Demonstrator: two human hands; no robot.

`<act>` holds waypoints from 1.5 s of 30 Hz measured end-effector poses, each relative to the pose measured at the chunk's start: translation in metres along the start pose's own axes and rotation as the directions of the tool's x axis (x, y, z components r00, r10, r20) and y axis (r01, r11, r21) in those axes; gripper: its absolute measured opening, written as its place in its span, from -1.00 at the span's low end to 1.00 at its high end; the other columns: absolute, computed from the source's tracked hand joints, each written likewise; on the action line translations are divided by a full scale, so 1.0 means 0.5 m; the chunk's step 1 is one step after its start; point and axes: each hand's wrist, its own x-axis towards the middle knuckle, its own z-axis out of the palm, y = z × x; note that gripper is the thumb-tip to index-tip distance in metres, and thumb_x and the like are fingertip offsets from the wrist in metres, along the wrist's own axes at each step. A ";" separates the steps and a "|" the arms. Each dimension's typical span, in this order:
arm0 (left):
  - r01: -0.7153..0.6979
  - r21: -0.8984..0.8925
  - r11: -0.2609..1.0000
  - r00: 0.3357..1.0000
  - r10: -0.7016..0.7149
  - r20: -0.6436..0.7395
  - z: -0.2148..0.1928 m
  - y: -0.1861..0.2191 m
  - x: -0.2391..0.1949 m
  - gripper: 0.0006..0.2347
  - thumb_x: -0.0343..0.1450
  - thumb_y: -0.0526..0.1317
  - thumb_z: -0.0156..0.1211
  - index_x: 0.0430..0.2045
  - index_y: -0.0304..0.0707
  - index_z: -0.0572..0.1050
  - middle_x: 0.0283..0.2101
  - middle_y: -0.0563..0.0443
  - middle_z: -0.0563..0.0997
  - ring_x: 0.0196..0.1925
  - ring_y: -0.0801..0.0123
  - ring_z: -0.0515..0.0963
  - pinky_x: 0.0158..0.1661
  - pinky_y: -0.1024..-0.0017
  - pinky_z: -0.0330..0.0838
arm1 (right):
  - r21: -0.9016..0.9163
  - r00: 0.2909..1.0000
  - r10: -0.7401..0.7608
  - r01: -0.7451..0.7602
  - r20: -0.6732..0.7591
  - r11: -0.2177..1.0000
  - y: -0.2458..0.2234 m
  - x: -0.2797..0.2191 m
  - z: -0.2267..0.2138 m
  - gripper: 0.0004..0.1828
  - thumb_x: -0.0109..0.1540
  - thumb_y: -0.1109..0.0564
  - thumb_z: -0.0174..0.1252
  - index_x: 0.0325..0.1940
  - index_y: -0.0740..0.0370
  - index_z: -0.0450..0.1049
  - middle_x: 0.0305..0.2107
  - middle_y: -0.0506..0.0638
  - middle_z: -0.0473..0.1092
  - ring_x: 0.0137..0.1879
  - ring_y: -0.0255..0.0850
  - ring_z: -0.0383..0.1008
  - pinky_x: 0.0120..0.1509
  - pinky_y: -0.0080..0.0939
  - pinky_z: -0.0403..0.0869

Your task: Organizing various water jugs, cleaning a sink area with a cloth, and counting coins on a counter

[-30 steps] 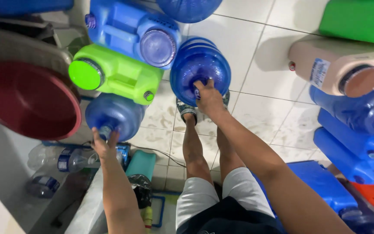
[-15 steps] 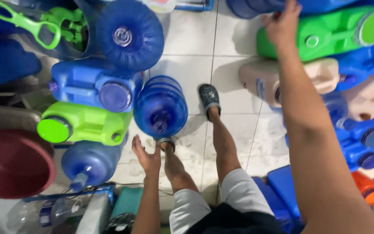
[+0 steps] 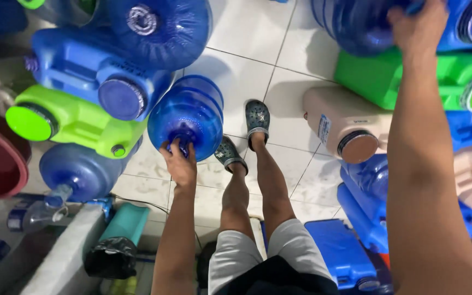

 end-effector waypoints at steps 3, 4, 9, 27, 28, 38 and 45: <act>0.030 -0.085 0.996 0.998 -0.025 0.054 0.000 -0.010 0.000 -0.66 0.43 -0.11 0.32 0.06 -0.16 0.47 0.08 -0.44 0.33 0.04 -0.41 0.48 0.03 -0.11 0.41 | 0.219 0.926 0.158 -0.242 0.342 0.945 -0.147 -0.043 -0.148 -0.60 0.15 0.03 0.42 0.03 0.12 0.54 -0.45 0.06 0.49 -0.45 0.04 0.45 -0.36 0.11 0.38; 0.089 -0.077 0.993 0.993 -0.082 0.088 0.002 -0.010 -0.004 -0.65 0.41 -0.11 0.32 0.07 -0.06 0.46 0.08 -0.35 0.34 -0.06 -0.36 0.54 -0.09 -0.11 0.47 | 0.179 0.916 0.183 -0.260 0.358 0.949 -0.195 -0.051 -0.191 -0.62 0.15 0.01 0.39 0.03 0.05 0.57 -0.32 0.12 0.47 -0.31 0.16 0.47 -0.23 0.15 0.41; 0.220 -0.056 0.974 0.972 -0.214 0.095 -0.001 -0.022 -0.053 -0.70 0.37 -0.11 0.30 -0.01 0.04 0.50 0.05 -0.22 0.37 -0.08 -0.20 0.61 -0.14 -0.06 0.56 | 0.179 0.857 0.234 -0.347 0.459 0.921 -0.401 -0.116 -0.298 -0.60 0.08 0.06 0.45 0.00 -0.01 0.63 -0.18 0.23 0.45 -0.14 0.25 0.51 -0.07 0.19 0.43; 0.702 -0.405 0.585 0.521 -0.810 -0.267 -0.034 -0.383 -0.221 -0.62 0.19 -0.13 0.55 -0.18 0.11 0.49 -0.13 -0.06 0.52 -0.03 -0.06 0.63 0.05 0.13 0.48 | 0.569 0.757 -0.322 -0.079 0.568 0.818 -1.031 -0.224 -0.162 -0.55 0.04 0.12 0.47 -0.02 -0.18 0.55 0.04 0.00 0.33 0.05 0.34 0.50 0.18 0.30 0.52; 0.665 -0.384 0.640 0.551 -0.769 -0.326 0.006 -0.430 -0.204 -0.59 0.21 -0.11 0.55 -0.14 0.02 0.46 -0.12 -0.15 0.54 0.00 -0.13 0.61 0.07 0.11 0.45 | 0.589 0.726 -0.367 -0.066 0.582 0.805 -1.053 -0.234 -0.154 -0.49 0.03 0.09 0.46 0.02 -0.27 0.50 0.10 -0.04 0.30 0.07 0.29 0.52 0.19 0.22 0.54; 0.620 -0.434 0.653 0.701 -0.710 -0.067 -0.084 -0.527 -0.246 -0.15 0.40 0.06 0.65 0.38 -0.22 0.06 0.25 -0.58 0.37 0.33 -0.33 0.40 0.36 -0.09 0.19 | 0.707 0.707 -0.212 -0.537 0.675 0.460 -0.914 -0.198 -0.268 0.01 0.19 0.00 0.43 0.60 -0.02 0.02 0.44 0.39 0.04 0.45 0.40 0.21 0.52 0.32 0.33; 0.384 -0.061 0.921 0.792 -0.363 -0.491 -0.086 -0.291 -0.261 -0.32 0.53 0.07 0.32 0.40 -0.32 0.08 0.28 -0.48 0.33 0.21 -0.53 0.37 0.04 -0.35 0.29 | 0.421 0.835 0.439 -0.548 0.333 0.723 -0.066 -0.363 -0.045 -0.29 0.24 0.05 0.42 0.42 0.00 0.28 0.08 0.03 0.37 0.10 -0.08 0.50 0.15 -0.08 0.47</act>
